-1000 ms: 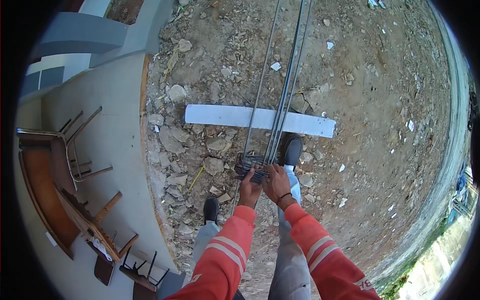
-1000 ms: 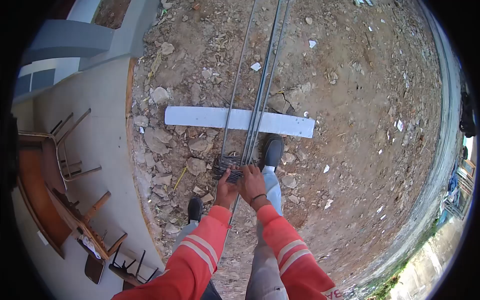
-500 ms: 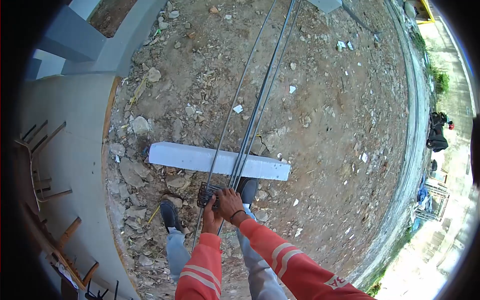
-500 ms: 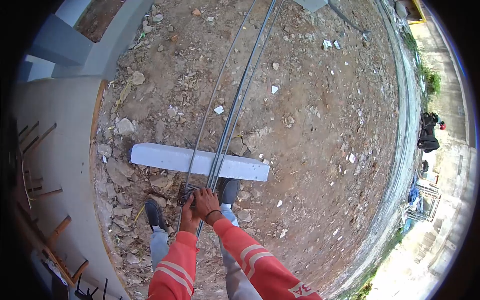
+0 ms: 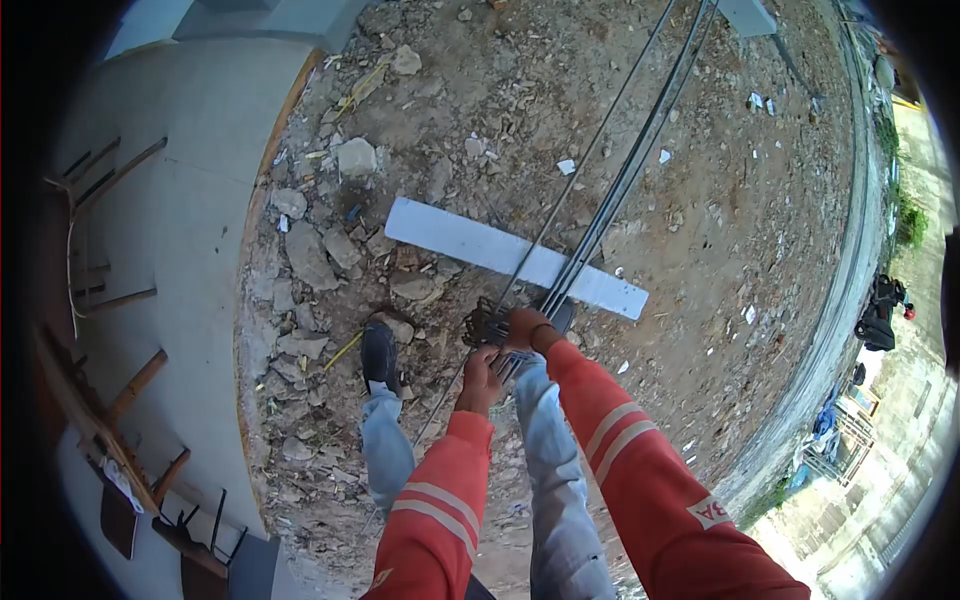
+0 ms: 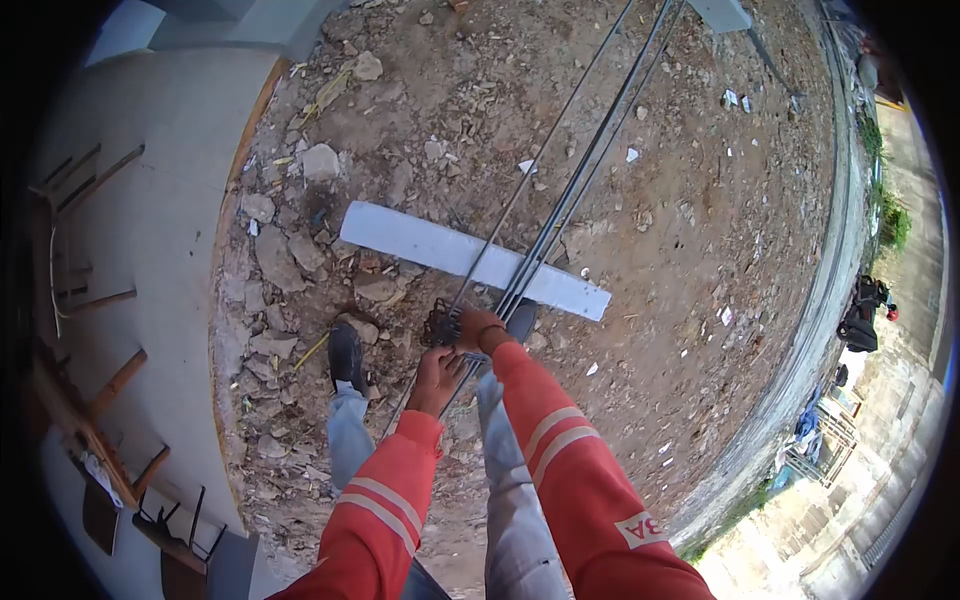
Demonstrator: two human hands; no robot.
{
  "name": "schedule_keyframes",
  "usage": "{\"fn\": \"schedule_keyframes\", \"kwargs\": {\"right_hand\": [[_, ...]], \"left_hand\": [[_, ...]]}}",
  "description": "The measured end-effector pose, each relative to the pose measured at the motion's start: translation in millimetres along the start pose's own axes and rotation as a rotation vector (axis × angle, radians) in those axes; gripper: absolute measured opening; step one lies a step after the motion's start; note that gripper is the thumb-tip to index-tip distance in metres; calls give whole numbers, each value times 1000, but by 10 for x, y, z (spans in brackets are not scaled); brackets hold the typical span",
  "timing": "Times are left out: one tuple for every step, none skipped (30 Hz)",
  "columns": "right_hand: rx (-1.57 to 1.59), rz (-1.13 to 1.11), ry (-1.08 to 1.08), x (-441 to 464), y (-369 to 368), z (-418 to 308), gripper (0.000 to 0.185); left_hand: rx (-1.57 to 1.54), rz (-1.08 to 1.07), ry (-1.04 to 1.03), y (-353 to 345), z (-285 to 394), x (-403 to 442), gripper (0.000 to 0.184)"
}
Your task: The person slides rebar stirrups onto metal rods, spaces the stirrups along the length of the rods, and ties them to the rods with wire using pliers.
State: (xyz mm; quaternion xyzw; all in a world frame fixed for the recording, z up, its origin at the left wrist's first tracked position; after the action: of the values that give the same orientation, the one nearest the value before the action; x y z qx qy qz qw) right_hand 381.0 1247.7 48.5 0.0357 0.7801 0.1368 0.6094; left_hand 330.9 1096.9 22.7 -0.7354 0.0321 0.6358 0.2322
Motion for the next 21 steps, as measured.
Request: {"fn": "schedule_keyframes", "kwargs": {"right_hand": [[-36,-40,34,134,-91,33,78],[27,-103,16,234,-194,109,85],[265,-191,-53,126,-144,83,79],[249,-211,-39,159,-144,59,72],[257,-227,-28,208,-190,64,72],[242,-212,7,262,-211,67,68],[241,-211,27,271,-225,22,66],[240,-210,48,283,-241,-21,64],[351,-279,-36,185,-194,-55,61],[459,-346,-121,137,-190,-49,57],[469,-355,-114,199,-253,-31,57],[447,-364,-117,263,-313,-15,53],[424,-371,-117,308,-368,13,49],[433,-373,-107,345,-413,26,49],[328,-306,-105,348,-393,13,42],[220,-241,-100,353,-377,5,37],[223,-245,-81,342,-403,-18,37],[162,-151,-108,344,-385,9,38],[101,-62,-133,341,-368,28,40],[99,-75,-109,344,-392,18,40],[140,-28,-105,331,-373,36,44]], "left_hand": [[42,14,7,46,17,-7,16],[87,15,16,87,21,9,18],[174,-26,0,52,57,-50,22],[265,-78,-12,-12,88,-114,27],[268,-57,-11,22,84,-125,27],[350,-71,-6,35,70,-123,32],[433,-86,0,0,82,-149,38],[474,-62,29,-1,77,-183,44],[478,-46,33,-2,72,-186,44],[516,-43,18,-24,75,-176,45],[557,-40,3,-43,75,-183,46],[632,11,-12,-26,89,-194,47],[643,22,-12,14,85,-172,47],[794,-18,-67,-10,137,-146,43],[871,-32,-98,40,169,-87,41],[947,-43,-130,91,200,-31,39],[1135,-129,-125,142,244,8,39],[1228,-157,-119,147,326,-56,40],[1321,-186,-115,153,407,-121,42],[1514,-96,-91,94,551,-298,52],[1607,-42,-72,140,613,-428,58]]}}
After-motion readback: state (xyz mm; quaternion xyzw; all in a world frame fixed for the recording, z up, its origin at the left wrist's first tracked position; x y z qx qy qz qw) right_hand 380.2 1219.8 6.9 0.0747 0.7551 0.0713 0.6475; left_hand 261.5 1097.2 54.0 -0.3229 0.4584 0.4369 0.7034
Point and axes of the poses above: each hand's wrist, its own x-axis towards the middle knuckle, its own y-axis out of the back of the hand, z = x × y, the point moved 7 cm from there along x, towards the middle knuckle, and after that the axes turned 4 degrees about -y, right-handed, at the moved point
